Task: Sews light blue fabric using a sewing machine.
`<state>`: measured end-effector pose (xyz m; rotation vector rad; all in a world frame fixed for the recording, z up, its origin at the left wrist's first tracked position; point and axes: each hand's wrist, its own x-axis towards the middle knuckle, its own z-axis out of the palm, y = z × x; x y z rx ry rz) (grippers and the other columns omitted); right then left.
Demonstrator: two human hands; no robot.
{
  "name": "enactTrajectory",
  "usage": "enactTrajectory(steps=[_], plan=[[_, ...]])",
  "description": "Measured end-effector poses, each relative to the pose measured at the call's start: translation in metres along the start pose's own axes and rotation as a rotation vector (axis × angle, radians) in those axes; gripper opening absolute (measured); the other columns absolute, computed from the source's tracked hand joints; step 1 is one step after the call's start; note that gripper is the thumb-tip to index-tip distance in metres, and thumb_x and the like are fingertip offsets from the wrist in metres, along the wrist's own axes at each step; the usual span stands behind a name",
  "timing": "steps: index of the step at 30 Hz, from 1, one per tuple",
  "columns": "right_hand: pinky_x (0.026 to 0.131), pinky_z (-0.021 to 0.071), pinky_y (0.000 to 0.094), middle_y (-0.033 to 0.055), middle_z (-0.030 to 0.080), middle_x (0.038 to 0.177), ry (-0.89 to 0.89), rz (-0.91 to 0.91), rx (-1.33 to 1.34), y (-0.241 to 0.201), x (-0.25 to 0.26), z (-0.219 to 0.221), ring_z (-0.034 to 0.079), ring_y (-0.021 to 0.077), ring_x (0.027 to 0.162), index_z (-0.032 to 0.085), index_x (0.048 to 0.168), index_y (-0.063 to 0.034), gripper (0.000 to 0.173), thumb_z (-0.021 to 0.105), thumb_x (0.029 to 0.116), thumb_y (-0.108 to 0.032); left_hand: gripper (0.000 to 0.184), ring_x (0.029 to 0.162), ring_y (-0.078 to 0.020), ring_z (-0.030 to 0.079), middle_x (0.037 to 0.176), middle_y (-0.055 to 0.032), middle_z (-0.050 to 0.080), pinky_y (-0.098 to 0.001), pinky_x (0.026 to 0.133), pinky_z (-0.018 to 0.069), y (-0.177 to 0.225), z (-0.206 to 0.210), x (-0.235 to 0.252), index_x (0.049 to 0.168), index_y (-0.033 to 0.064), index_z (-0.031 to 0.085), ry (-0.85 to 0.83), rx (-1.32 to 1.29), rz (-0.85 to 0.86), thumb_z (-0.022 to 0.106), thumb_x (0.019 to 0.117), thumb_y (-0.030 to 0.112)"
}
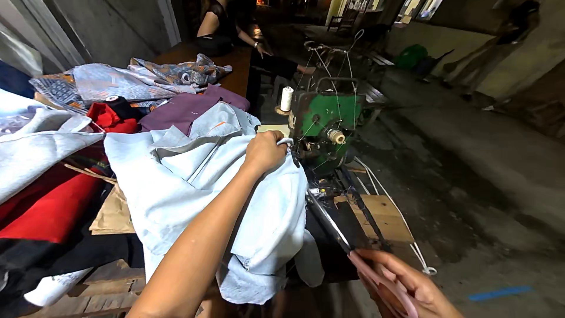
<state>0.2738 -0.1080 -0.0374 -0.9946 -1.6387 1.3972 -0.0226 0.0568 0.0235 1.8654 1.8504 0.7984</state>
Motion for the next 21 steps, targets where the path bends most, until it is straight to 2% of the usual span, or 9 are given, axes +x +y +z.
enactTrajectory(steps=[3, 6, 9, 11, 14, 15, 18, 19, 21], plan=[[0.057, 0.0558, 0.0210, -0.0019, 0.066, 0.080, -0.064, 0.071, -0.304, -0.004, -0.008, -0.008, 0.062, 0.0010, 0.060, 0.058, 0.128, 0.0083, 0.038, 0.053, 0.0903, 0.008, 0.020, 0.089, -0.0379, 0.065, 0.089, -0.0189, 0.068, -0.0616, 0.076, 0.0473, 0.000, 0.006, 0.004, 0.097, 0.0022, 0.070, 0.079, -0.025, -0.054, 0.059, 0.1017, 0.019], [0.061, 0.0582, 0.0377, 0.0142, 0.069, 0.084, -0.145, 0.085, -0.618, 0.002, -0.001, -0.016, 0.067, 0.0187, 0.064, 0.063, 0.130, 0.0059, 0.035, 0.057, 0.0957, 0.001, 0.020, 0.090, -0.0387, 0.067, 0.092, -0.0196, 0.069, -0.0629, 0.078, 0.0482, -0.005, 0.007, 0.003, 0.102, 0.0024, 0.071, 0.098, -0.002, 0.011, 0.058, 0.1024, 0.018], [0.072, 0.0563, 0.0505, 0.0195, 0.072, 0.092, -0.148, 0.062, -0.822, 0.014, 0.018, -0.019, 0.069, 0.0311, 0.075, 0.069, 0.128, -0.0008, 0.034, 0.061, 0.0948, -0.002, 0.020, 0.098, -0.0383, 0.068, 0.100, -0.0204, 0.072, -0.0633, 0.087, 0.0495, -0.011, -0.003, 0.002, 0.112, 0.0030, 0.074, -0.018, 0.018, 0.138, 0.061, 0.1023, 0.014], [0.072, 0.0565, 0.0491, 0.0187, 0.072, 0.094, -0.155, 0.041, -0.863, 0.016, 0.025, -0.022, 0.069, 0.0305, 0.076, 0.070, 0.127, -0.0034, 0.034, 0.062, 0.0942, -0.001, 0.017, 0.095, -0.0367, 0.068, 0.098, -0.0195, 0.072, -0.0617, 0.085, 0.0495, -0.010, -0.006, -0.002, 0.108, 0.0031, 0.075, -0.045, 0.028, 0.140, 0.064, 0.1010, 0.014], [0.066, 0.0549, 0.0484, 0.0189, 0.069, 0.085, -0.133, 0.052, -0.802, -0.006, 0.017, -0.024, 0.066, 0.0288, 0.069, 0.066, 0.127, 0.0035, 0.035, 0.059, 0.0925, 0.003, 0.020, 0.089, -0.0407, 0.068, 0.089, -0.0206, 0.070, -0.0635, 0.077, 0.0492, -0.008, 0.000, -0.013, 0.099, 0.0033, 0.074, 0.066, 0.083, 0.041, 0.065, 0.0998, 0.021], [0.063, 0.0538, 0.0439, 0.0164, 0.065, 0.080, -0.107, 0.059, -0.754, -0.014, 0.010, -0.023, 0.063, 0.0244, 0.065, 0.064, 0.128, 0.0070, 0.037, 0.056, 0.0910, 0.006, 0.021, 0.085, -0.0416, 0.067, 0.084, -0.0211, 0.069, -0.0629, 0.072, 0.0486, -0.008, 0.004, -0.017, 0.095, 0.0031, 0.072, 0.119, 0.091, 0.033, 0.066, 0.0998, 0.023], [0.058, 0.0534, 0.0253, 0.0024, 0.059, 0.076, 0.000, 0.023, -0.530, -0.023, -0.009, -0.022, 0.058, 0.0061, 0.059, 0.059, 0.127, 0.0117, 0.038, 0.054, 0.0896, 0.007, 0.022, 0.087, -0.0393, 0.068, 0.087, -0.0176, 0.070, -0.0619, 0.072, 0.0494, -0.017, 0.015, -0.006, 0.098, 0.0080, 0.073, 0.150, 0.131, 0.023, 0.064, 0.0998, 0.029], [0.057, 0.0531, 0.0207, -0.0023, 0.060, 0.075, 0.029, -0.008, -0.422, -0.024, -0.012, -0.019, 0.058, 0.0016, 0.059, 0.058, 0.126, 0.0115, 0.038, 0.054, 0.0888, 0.008, 0.021, 0.081, -0.0339, 0.070, 0.083, -0.0116, 0.071, -0.0582, 0.066, 0.0517, -0.031, 0.028, 0.006, 0.095, 0.0144, 0.074, 0.213, 0.169, 0.059, 0.065, 0.0958, 0.034], [0.056, 0.0541, 0.0163, -0.0100, 0.065, 0.079, 0.065, -0.062, -0.211, -0.025, -0.008, -0.007, 0.061, -0.0030, 0.061, 0.058, 0.126, 0.0057, 0.036, 0.052, 0.0895, 0.005, 0.020, 0.081, -0.0314, 0.070, 0.082, -0.0083, 0.071, -0.0571, 0.065, 0.0519, -0.040, 0.035, 0.018, 0.095, 0.0182, 0.073, 0.194, 0.180, 0.049, 0.065, 0.0943, 0.037]])
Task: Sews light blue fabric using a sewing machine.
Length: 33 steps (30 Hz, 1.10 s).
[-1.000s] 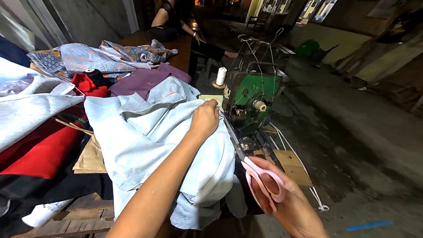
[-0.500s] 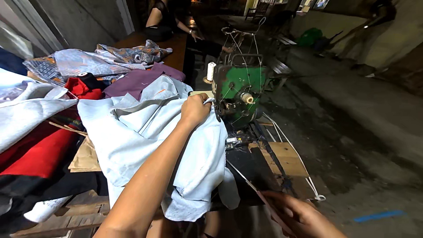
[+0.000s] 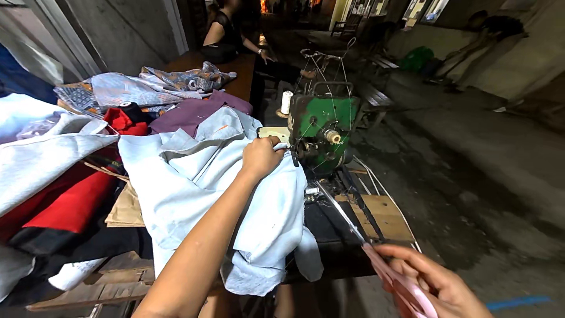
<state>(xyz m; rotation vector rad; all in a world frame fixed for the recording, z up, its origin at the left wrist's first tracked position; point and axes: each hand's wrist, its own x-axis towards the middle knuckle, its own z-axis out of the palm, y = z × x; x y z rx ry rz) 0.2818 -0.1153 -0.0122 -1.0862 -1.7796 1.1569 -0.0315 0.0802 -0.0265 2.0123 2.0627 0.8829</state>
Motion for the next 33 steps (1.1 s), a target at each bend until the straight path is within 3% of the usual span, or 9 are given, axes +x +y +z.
enactTrajectory(steps=[2, 4, 5, 6, 8, 12, 24, 28, 33], plan=[[0.050, 0.0541, 0.0167, -0.0091, 0.068, 0.081, 0.036, -0.010, 0.170, 0.000, 0.015, 0.018, 0.062, -0.0013, 0.058, 0.059, 0.126, -0.0016, 0.033, 0.050, 0.0942, 0.000, 0.020, 0.089, -0.0348, 0.069, 0.089, -0.0120, 0.071, -0.0602, 0.073, 0.0499, 0.009, -0.013, -0.004, 0.101, 0.0142, 0.072, -0.118, -0.029, -0.059, 0.063, 0.0991, 0.032], [0.046, 0.0533, 0.0173, -0.0055, 0.070, 0.082, 0.037, -0.028, 0.329, 0.004, 0.037, 0.035, 0.062, 0.0006, 0.055, 0.063, 0.125, -0.0055, 0.028, 0.057, 0.0990, -0.014, 0.020, 0.074, -0.0308, 0.069, 0.076, -0.0083, 0.069, -0.0554, 0.060, 0.0504, 0.002, 0.001, -0.008, 0.090, 0.0163, 0.072, 0.074, -0.006, 0.031, 0.064, 0.0936, 0.034], [0.046, 0.0530, 0.0169, -0.0053, 0.069, 0.080, 0.037, -0.035, 0.396, 0.003, 0.048, 0.043, 0.061, 0.0004, 0.053, 0.064, 0.124, -0.0061, 0.032, 0.063, 0.0981, -0.025, 0.020, 0.075, -0.0323, 0.069, 0.077, -0.0103, 0.069, -0.0562, 0.062, 0.0502, 0.007, -0.007, -0.014, 0.091, 0.0138, 0.072, 0.068, -0.017, 0.030, 0.064, 0.0948, 0.032], [0.046, 0.0522, 0.0161, -0.0056, 0.068, 0.077, 0.040, -0.029, 0.447, 0.002, 0.059, 0.050, 0.059, -0.0001, 0.052, 0.063, 0.122, -0.0057, 0.034, 0.063, 0.0964, -0.027, 0.021, 0.083, -0.0370, 0.068, 0.084, -0.0157, 0.070, -0.0600, 0.070, 0.0489, 0.019, -0.024, -0.022, 0.096, 0.0082, 0.072, -0.025, -0.055, -0.016, 0.063, 0.0993, 0.027], [0.046, 0.0520, 0.0154, -0.0032, 0.066, 0.075, 0.052, 0.036, 0.523, -0.004, 0.076, 0.061, 0.058, 0.0005, 0.050, 0.061, 0.121, -0.0028, 0.030, 0.056, 0.0967, -0.020, 0.021, 0.090, -0.0409, 0.068, 0.089, -0.0200, 0.070, -0.0628, 0.076, 0.0486, 0.029, -0.040, -0.028, 0.101, 0.0041, 0.072, -0.097, -0.079, -0.063, 0.062, 0.1009, 0.023], [0.047, 0.0518, 0.0149, -0.0005, 0.065, 0.075, 0.079, 0.164, 0.551, -0.010, 0.090, 0.069, 0.059, 0.0012, 0.051, 0.058, 0.122, -0.0018, 0.025, 0.043, 0.1037, -0.010, 0.021, 0.088, -0.0398, 0.068, 0.087, -0.0190, 0.070, -0.0612, 0.075, 0.0484, 0.029, -0.039, -0.029, 0.099, 0.0040, 0.071, -0.086, -0.085, -0.053, 0.061, 0.1011, 0.022], [0.045, 0.0509, 0.0150, 0.0028, 0.066, 0.073, 0.100, 0.200, 0.629, -0.012, 0.094, 0.069, 0.059, 0.0023, 0.049, 0.058, 0.119, -0.0012, 0.024, 0.039, 0.1057, -0.009, 0.019, 0.087, -0.0378, 0.068, 0.087, -0.0168, 0.070, -0.0600, 0.073, 0.0484, 0.029, -0.039, -0.030, 0.100, 0.0068, 0.072, -0.084, -0.097, -0.057, 0.061, 0.1014, 0.023], [0.044, 0.0510, 0.0152, 0.0020, 0.066, 0.072, 0.077, 0.175, 0.658, -0.009, 0.091, 0.067, 0.059, 0.0021, 0.048, 0.060, 0.118, -0.0014, 0.024, 0.044, 0.1017, -0.010, 0.020, 0.086, -0.0366, 0.068, 0.085, -0.0161, 0.069, -0.0588, 0.073, 0.0483, 0.029, -0.039, -0.030, 0.100, 0.0071, 0.071, -0.083, -0.101, -0.058, 0.060, 0.1019, 0.023], [0.044, 0.0509, 0.0150, 0.0038, 0.066, 0.073, 0.105, 0.198, 0.682, -0.010, 0.093, 0.070, 0.059, 0.0024, 0.049, 0.058, 0.118, 0.0002, 0.025, 0.038, 0.1050, -0.007, 0.019, 0.087, -0.0373, 0.067, 0.086, -0.0164, 0.069, -0.0589, 0.073, 0.0482, 0.030, -0.039, -0.030, 0.101, 0.0070, 0.071, -0.092, -0.092, -0.059, 0.060, 0.1017, 0.023]])
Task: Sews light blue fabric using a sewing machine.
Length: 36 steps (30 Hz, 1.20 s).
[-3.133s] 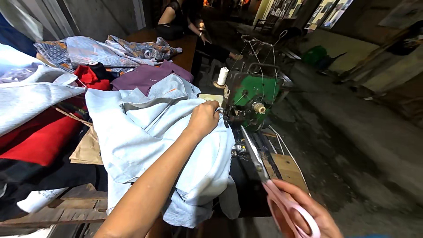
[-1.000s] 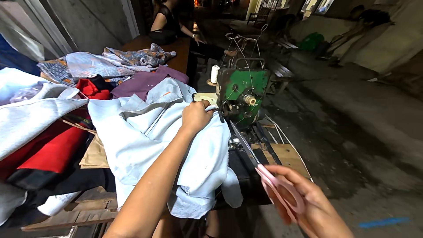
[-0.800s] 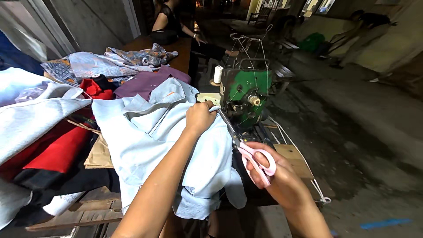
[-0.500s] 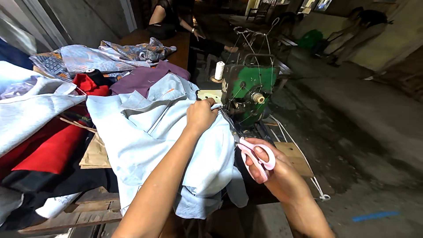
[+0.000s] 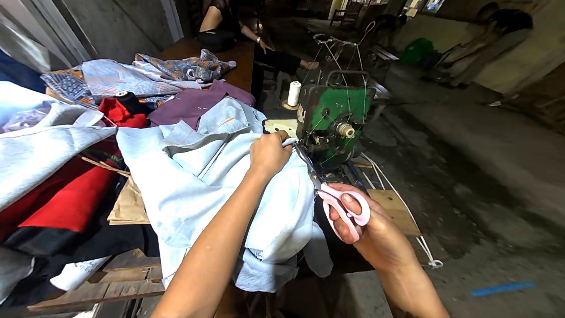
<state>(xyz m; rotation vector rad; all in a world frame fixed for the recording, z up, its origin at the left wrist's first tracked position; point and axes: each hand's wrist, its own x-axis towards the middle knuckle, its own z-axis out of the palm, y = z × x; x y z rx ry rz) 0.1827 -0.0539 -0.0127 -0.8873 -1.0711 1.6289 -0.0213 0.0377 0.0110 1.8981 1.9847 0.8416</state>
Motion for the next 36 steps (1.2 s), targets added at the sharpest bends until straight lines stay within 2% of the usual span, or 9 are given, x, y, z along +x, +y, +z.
enactTrajectory(steps=[6, 10, 13, 19, 24, 27, 31, 34, 36], plan=[[0.045, 0.0499, 0.0144, 0.0029, 0.065, 0.073, 0.001, 0.019, -0.017, -0.001, 0.005, 0.003, 0.058, 0.0020, 0.050, 0.057, 0.118, -0.0008, 0.024, 0.037, 0.1073, -0.007, 0.021, 0.086, -0.0390, 0.068, 0.084, -0.0178, 0.069, -0.0608, 0.073, 0.0485, -0.002, 0.001, 0.000, 0.098, 0.0051, 0.071, 0.024, -0.005, 0.025, 0.060, 0.1012, 0.023], [0.047, 0.0526, 0.0156, 0.0010, 0.067, 0.075, -0.049, -0.093, -0.070, 0.004, 0.000, -0.002, 0.060, 0.0021, 0.051, 0.060, 0.119, 0.0004, 0.023, 0.051, 0.0998, -0.008, 0.019, 0.085, -0.0386, 0.068, 0.085, -0.0173, 0.070, -0.0610, 0.073, 0.0488, -0.004, 0.004, 0.000, 0.100, 0.0057, 0.073, 0.068, -0.050, 0.029, 0.061, 0.1011, 0.021], [0.046, 0.0511, 0.0158, -0.0056, 0.066, 0.078, -0.093, -0.189, -0.287, 0.007, -0.013, -0.019, 0.058, -0.0001, 0.051, 0.060, 0.124, -0.0038, 0.031, 0.057, 0.0965, -0.017, 0.019, 0.088, -0.0388, 0.068, 0.089, -0.0179, 0.071, -0.0615, 0.075, 0.0487, -0.002, 0.002, 0.001, 0.103, 0.0065, 0.073, 0.042, -0.046, 0.005, 0.060, 0.1016, 0.021], [0.053, 0.0539, 0.0167, -0.0094, 0.061, 0.076, -0.177, -0.165, -0.785, -0.008, -0.062, -0.080, 0.059, -0.0034, 0.057, 0.059, 0.128, 0.0011, 0.039, 0.055, 0.0889, 0.001, 0.023, 0.099, -0.0424, 0.067, 0.100, -0.0215, 0.071, -0.0649, 0.081, 0.0485, 0.005, -0.010, 0.018, 0.107, 0.0053, 0.072, -0.086, 0.019, -0.063, 0.059, 0.1036, 0.024], [0.070, 0.0547, 0.0438, 0.0197, 0.069, 0.087, -0.300, -0.194, -1.250, -0.018, -0.076, -0.103, 0.067, 0.0267, 0.073, 0.068, 0.117, 0.0089, 0.029, 0.057, 0.0903, 0.005, 0.026, 0.107, -0.0438, 0.066, 0.108, -0.0245, 0.070, -0.0664, 0.086, 0.0474, 0.014, -0.004, 0.035, 0.111, 0.0025, 0.071, -0.029, 0.035, -0.107, 0.055, 0.1046, 0.022], [0.088, 0.0544, 0.0567, 0.0230, 0.072, 0.107, -0.327, -0.144, -1.383, -0.011, -0.059, -0.102, 0.071, 0.0389, 0.095, 0.071, 0.118, 0.0037, 0.026, 0.063, 0.0933, 0.000, 0.029, 0.115, -0.0446, 0.064, 0.119, -0.0250, 0.069, -0.0669, 0.092, 0.0470, 0.009, -0.002, 0.044, 0.118, 0.0021, 0.071, 0.065, 0.039, -0.128, 0.051, 0.1058, 0.020], [0.087, 0.0550, 0.0515, 0.0166, 0.072, 0.100, -0.383, -0.376, -1.369, 0.016, -0.020, -0.110, 0.069, 0.0353, 0.096, 0.073, 0.110, -0.0015, 0.020, 0.065, 0.0916, 0.000, 0.034, 0.130, -0.0456, 0.052, 0.141, -0.0270, 0.054, -0.0631, 0.103, 0.0418, 0.002, -0.015, 0.032, 0.133, -0.0009, 0.063, 0.253, 0.022, 0.003, 0.058, 0.1023, 0.012], [0.081, 0.0575, 0.0487, 0.0149, 0.072, 0.094, -0.465, -0.644, -1.394, 0.033, 0.009, -0.101, 0.070, 0.0346, 0.090, 0.072, 0.100, -0.0021, 0.017, 0.065, 0.0860, 0.003, 0.034, 0.121, -0.0438, 0.060, 0.133, -0.0271, 0.061, -0.0612, 0.101, 0.0469, 0.025, -0.022, -0.020, 0.130, -0.0038, 0.065, 0.226, 0.023, 0.151, 0.060, 0.1025, 0.016], [0.084, 0.0571, 0.0506, 0.0183, 0.071, 0.098, -0.486, -0.591, -1.408, 0.032, 0.018, -0.087, 0.070, 0.0380, 0.095, 0.073, 0.099, 0.0008, 0.016, 0.065, 0.0856, 0.007, 0.037, 0.111, -0.0392, 0.067, 0.126, -0.0235, 0.066, -0.0579, 0.096, 0.0522, 0.041, -0.013, -0.059, 0.126, -0.0032, 0.068, 0.102, 0.019, 0.200, 0.060, 0.1045, 0.026]])
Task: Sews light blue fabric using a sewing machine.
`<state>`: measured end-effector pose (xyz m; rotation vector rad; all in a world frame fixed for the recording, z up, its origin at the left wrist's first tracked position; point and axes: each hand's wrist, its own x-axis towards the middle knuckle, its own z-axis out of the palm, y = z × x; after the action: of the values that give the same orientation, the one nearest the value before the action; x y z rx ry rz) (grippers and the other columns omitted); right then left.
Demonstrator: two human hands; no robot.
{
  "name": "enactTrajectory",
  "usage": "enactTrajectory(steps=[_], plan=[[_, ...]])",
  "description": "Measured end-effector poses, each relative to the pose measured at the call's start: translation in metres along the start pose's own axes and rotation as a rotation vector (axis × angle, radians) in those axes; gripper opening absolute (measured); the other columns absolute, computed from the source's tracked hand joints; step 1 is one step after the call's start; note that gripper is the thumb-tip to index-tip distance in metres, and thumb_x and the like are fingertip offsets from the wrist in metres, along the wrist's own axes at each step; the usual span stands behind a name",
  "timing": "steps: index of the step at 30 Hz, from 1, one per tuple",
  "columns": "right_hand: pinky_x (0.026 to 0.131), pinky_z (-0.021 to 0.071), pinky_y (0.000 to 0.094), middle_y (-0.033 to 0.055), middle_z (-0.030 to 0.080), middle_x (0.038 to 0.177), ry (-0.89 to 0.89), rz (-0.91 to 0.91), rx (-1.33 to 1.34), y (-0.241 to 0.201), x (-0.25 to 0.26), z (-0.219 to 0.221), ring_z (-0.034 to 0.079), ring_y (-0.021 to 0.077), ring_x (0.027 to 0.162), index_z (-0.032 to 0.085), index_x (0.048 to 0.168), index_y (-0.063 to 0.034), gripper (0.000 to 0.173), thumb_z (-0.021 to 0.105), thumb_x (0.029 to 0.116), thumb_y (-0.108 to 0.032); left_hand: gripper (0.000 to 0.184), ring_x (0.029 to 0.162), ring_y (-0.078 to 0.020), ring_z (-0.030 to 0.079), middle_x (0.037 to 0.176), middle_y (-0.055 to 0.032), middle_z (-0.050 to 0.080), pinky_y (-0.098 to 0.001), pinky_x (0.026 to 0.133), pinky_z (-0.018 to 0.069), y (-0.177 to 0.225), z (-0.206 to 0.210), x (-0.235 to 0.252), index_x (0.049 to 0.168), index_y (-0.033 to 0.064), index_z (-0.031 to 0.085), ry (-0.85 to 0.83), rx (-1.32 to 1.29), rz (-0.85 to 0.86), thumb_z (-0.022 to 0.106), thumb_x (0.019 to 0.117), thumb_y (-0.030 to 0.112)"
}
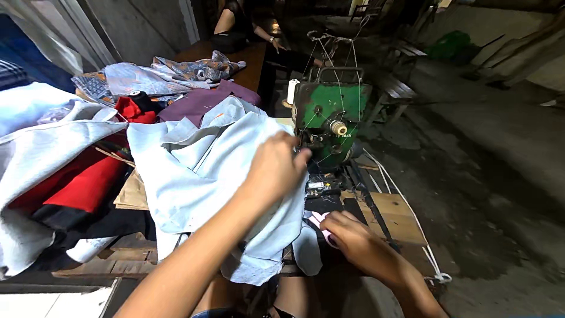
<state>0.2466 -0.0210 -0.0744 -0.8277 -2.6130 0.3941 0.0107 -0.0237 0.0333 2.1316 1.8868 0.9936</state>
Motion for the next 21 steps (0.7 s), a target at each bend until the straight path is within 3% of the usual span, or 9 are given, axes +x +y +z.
enactTrajectory(steps=[1, 3, 6, 10, 11, 13, 15, 18, 21], plan=[[0.090, 0.0547, 0.0526, 0.0215, 0.071, 0.103, -0.077, 0.067, 0.034, -0.004, 0.006, -0.005, 0.068, 0.0406, 0.101, 0.073, 0.101, 0.0034, 0.016, 0.063, 0.0884, 0.007, 0.041, 0.111, -0.0378, 0.067, 0.126, -0.0224, 0.067, -0.0569, 0.096, 0.0523, 0.005, 0.005, -0.010, 0.127, -0.0034, 0.067, -0.078, -0.002, 0.000, 0.062, 0.1040, 0.030], [0.101, 0.0469, 0.0530, 0.0258, 0.067, 0.115, -0.264, 0.213, 0.115, -0.010, 0.018, -0.020, 0.062, 0.0424, 0.114, 0.071, 0.109, 0.0067, 0.019, 0.058, 0.0961, 0.002, 0.051, 0.126, -0.0368, 0.061, 0.135, -0.0219, 0.063, -0.0573, 0.107, 0.0450, 0.000, 0.017, -0.015, 0.134, -0.0045, 0.063, -0.214, 0.041, -0.022, 0.064, 0.1024, 0.036], [0.101, 0.0474, 0.0521, 0.0253, 0.067, 0.117, -0.274, 0.232, 0.167, -0.002, 0.019, -0.022, 0.063, 0.0402, 0.113, 0.071, 0.111, 0.0060, 0.020, 0.059, 0.0979, -0.003, 0.061, 0.147, -0.0359, 0.042, 0.152, -0.0201, 0.052, -0.0598, 0.121, 0.0261, -0.017, 0.022, -0.011, 0.144, -0.0032, 0.055, -0.292, 0.053, -0.055, 0.065, 0.1011, 0.039], [0.101, 0.0488, 0.0487, 0.0237, 0.068, 0.118, -0.206, 0.245, 0.183, -0.005, 0.014, -0.018, 0.065, 0.0368, 0.113, 0.072, 0.112, 0.0050, 0.020, 0.060, 0.0973, -0.001, 0.056, 0.147, -0.0353, 0.043, 0.151, -0.0185, 0.054, -0.0624, 0.119, 0.0279, -0.022, 0.016, -0.013, 0.144, -0.0008, 0.056, -0.267, -0.033, -0.053, 0.063, 0.1030, 0.036], [0.099, 0.0501, 0.0480, 0.0228, 0.069, 0.116, -0.173, 0.231, 0.178, -0.004, 0.011, -0.016, 0.066, 0.0355, 0.111, 0.072, 0.111, 0.0046, 0.019, 0.060, 0.0972, -0.001, 0.053, 0.143, -0.0356, 0.047, 0.147, -0.0187, 0.057, -0.0633, 0.117, 0.0309, -0.023, 0.016, -0.013, 0.143, 0.0003, 0.057, -0.241, -0.052, -0.047, 0.061, 0.1039, 0.036], [0.086, 0.0570, 0.0463, 0.0192, 0.072, 0.104, 0.025, 0.163, 0.130, 0.007, 0.007, -0.010, 0.071, 0.0305, 0.095, 0.074, 0.105, 0.0033, 0.017, 0.061, 0.0949, -0.003, 0.048, 0.132, -0.0356, 0.056, 0.139, -0.0186, 0.062, -0.0648, 0.109, 0.0379, -0.025, 0.016, -0.012, 0.140, 0.0033, 0.061, -0.198, -0.071, -0.027, 0.061, 0.1042, 0.035], [0.083, 0.0570, 0.0491, 0.0213, 0.071, 0.105, 0.249, 0.236, 0.121, 0.020, 0.009, -0.016, 0.071, 0.0302, 0.093, 0.070, 0.111, 0.0072, 0.026, 0.055, 0.0981, -0.009, 0.045, 0.129, -0.0348, 0.057, 0.139, -0.0178, 0.061, -0.0637, 0.106, 0.0401, -0.026, 0.017, -0.010, 0.137, 0.0057, 0.065, -0.209, -0.045, -0.022, 0.064, 0.1027, 0.035], [0.094, 0.0526, 0.0437, 0.0261, 0.062, 0.126, 0.582, 0.471, 0.285, 0.048, 0.030, -0.034, 0.064, 0.0273, 0.110, 0.053, 0.131, 0.0110, 0.038, 0.049, 0.1038, -0.016, 0.046, 0.134, -0.0357, 0.054, 0.144, -0.0189, 0.057, -0.0638, 0.108, 0.0383, -0.025, 0.015, -0.009, 0.137, 0.0042, 0.065, -0.254, -0.022, -0.038, 0.065, 0.1021, 0.035], [0.109, 0.0422, 0.0441, 0.0207, 0.033, 0.158, 0.615, 0.565, 0.665, 0.080, 0.066, -0.047, 0.046, 0.0276, 0.137, 0.027, 0.156, -0.0033, 0.052, 0.041, 0.1066, -0.011, 0.047, 0.138, -0.0352, 0.050, 0.146, -0.0175, 0.056, -0.0640, 0.109, 0.0371, -0.024, 0.014, -0.007, 0.136, 0.0035, 0.066, -0.270, -0.029, -0.046, 0.066, 0.1015, 0.035]])
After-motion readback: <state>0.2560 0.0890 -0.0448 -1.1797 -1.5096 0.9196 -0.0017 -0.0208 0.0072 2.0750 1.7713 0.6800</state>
